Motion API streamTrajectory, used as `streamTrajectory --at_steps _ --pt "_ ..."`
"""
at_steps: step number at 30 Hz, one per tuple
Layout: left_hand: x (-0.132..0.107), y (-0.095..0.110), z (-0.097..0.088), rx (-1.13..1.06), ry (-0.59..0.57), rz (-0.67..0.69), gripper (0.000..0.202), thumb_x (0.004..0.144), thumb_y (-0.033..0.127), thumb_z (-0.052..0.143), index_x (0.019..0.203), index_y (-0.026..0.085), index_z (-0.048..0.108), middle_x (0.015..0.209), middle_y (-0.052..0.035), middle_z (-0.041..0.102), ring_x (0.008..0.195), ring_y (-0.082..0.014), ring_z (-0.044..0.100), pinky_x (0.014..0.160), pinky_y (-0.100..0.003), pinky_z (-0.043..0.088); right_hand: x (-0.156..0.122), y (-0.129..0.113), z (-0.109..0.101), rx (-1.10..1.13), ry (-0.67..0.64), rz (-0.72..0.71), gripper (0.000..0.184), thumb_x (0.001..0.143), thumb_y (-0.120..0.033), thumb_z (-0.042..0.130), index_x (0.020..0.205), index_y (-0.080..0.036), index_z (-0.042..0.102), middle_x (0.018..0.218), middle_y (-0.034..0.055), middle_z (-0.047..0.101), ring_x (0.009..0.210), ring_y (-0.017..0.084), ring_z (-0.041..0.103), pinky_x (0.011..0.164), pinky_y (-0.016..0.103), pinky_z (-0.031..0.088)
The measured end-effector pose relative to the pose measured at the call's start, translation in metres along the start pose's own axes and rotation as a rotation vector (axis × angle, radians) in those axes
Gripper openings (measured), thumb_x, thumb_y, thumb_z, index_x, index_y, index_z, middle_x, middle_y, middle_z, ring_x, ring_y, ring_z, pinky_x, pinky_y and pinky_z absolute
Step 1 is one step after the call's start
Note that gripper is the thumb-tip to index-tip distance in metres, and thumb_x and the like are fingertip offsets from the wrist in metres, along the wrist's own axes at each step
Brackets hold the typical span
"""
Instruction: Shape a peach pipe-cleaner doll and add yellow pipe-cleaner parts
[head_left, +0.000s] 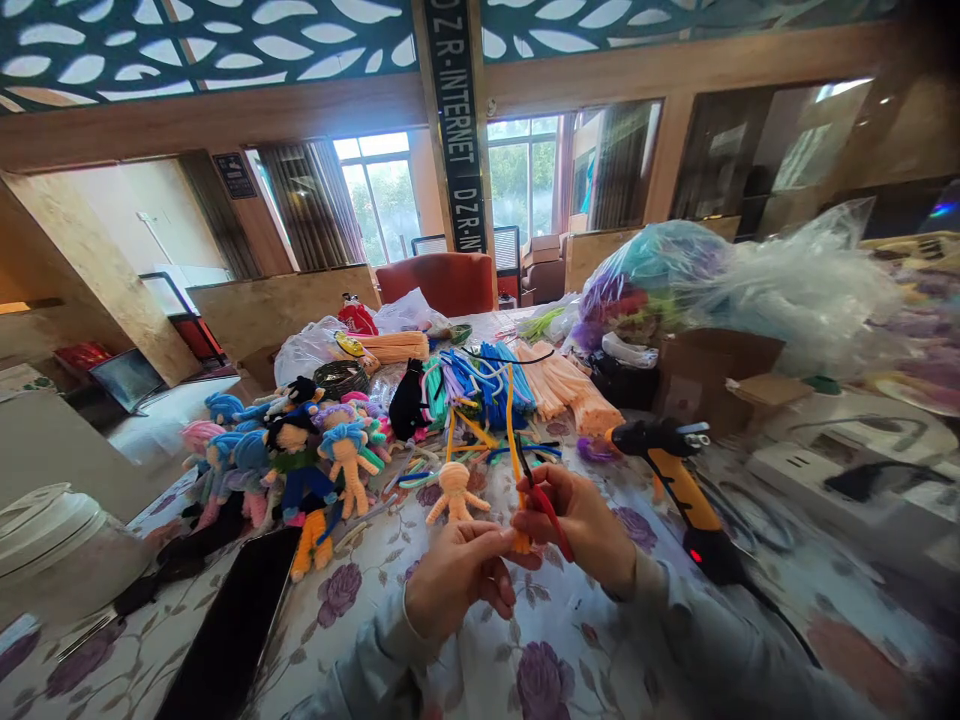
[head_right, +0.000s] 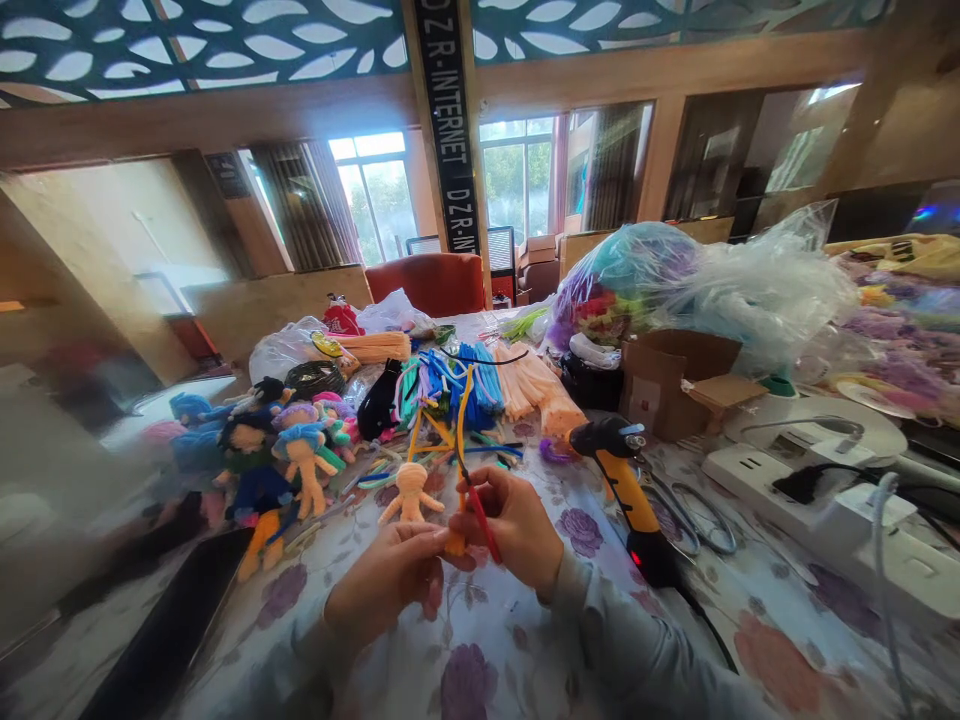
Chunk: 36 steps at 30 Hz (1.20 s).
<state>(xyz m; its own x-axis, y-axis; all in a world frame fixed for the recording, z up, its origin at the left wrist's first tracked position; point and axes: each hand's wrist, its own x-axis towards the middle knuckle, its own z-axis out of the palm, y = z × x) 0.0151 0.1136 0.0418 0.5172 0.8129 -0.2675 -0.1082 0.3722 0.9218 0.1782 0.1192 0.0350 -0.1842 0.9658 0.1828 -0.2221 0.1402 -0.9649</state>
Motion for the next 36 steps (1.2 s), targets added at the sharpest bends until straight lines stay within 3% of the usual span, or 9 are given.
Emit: streamTrajectory --at_steps 7,13,20,26,36 --pt "0.0033 -0.0040 0.0022 0.092 0.065 0.040 0.032 0.064 0.040 0.075 0.069 0.009 0.072 0.071 -0.0084 0.071 0.034 -0.0046 0.051 0.033 -0.016 0.041 0.0004 0.0041 0.0003 0.019 -0.013 -0.023 0.033 0.063 -0.024 0.077 0.085 -0.016 0.055 0.060 -0.0057 0.059 0.050 0.009 0.055 0.045 0.020 0.042" --pt "0.0042 -0.0021 0.0032 0.079 0.171 0.070 0.031 0.056 0.040 0.079 0.058 0.010 0.069 0.059 -0.0060 0.068 0.031 -0.0060 0.049 0.031 -0.018 0.039 0.0024 0.0026 -0.0024 0.055 -0.028 0.043 0.037 0.060 -0.026 0.080 0.085 -0.017 0.054 0.066 -0.0029 0.063 0.053 0.011 0.059 0.047 0.020 0.045" --pt "0.0021 -0.0014 0.0032 0.073 0.161 0.042 0.030 0.057 0.039 0.079 0.058 0.010 0.070 0.061 -0.0069 0.069 0.031 -0.0059 0.049 0.030 -0.017 0.038 0.0018 0.0029 -0.0023 0.082 -0.023 0.047 0.039 0.057 -0.026 0.082 0.085 -0.017 0.055 0.066 -0.0048 0.059 0.057 0.010 0.058 0.052 0.021 0.046" --pt "0.0019 -0.0015 0.0024 0.066 0.088 0.032 0.033 0.062 0.041 0.076 0.072 0.009 0.074 0.072 -0.0102 0.072 0.035 -0.0044 0.049 0.034 -0.017 0.040 0.0014 0.0045 -0.0010 0.101 -0.008 -0.007 0.037 0.060 -0.028 0.081 0.084 -0.017 0.055 0.063 -0.0052 0.059 0.056 0.009 0.056 0.052 0.021 0.044" --pt "0.0043 -0.0055 -0.0007 0.109 0.132 0.030 0.032 0.063 0.041 0.075 0.060 0.010 0.071 0.054 -0.0051 0.064 0.032 -0.0048 0.046 0.033 -0.018 0.034 0.0016 0.0076 -0.0004 0.067 -0.017 0.000 0.038 0.063 -0.032 0.080 0.086 -0.018 0.054 0.064 -0.0043 0.061 0.057 0.012 0.059 0.052 0.023 0.046"
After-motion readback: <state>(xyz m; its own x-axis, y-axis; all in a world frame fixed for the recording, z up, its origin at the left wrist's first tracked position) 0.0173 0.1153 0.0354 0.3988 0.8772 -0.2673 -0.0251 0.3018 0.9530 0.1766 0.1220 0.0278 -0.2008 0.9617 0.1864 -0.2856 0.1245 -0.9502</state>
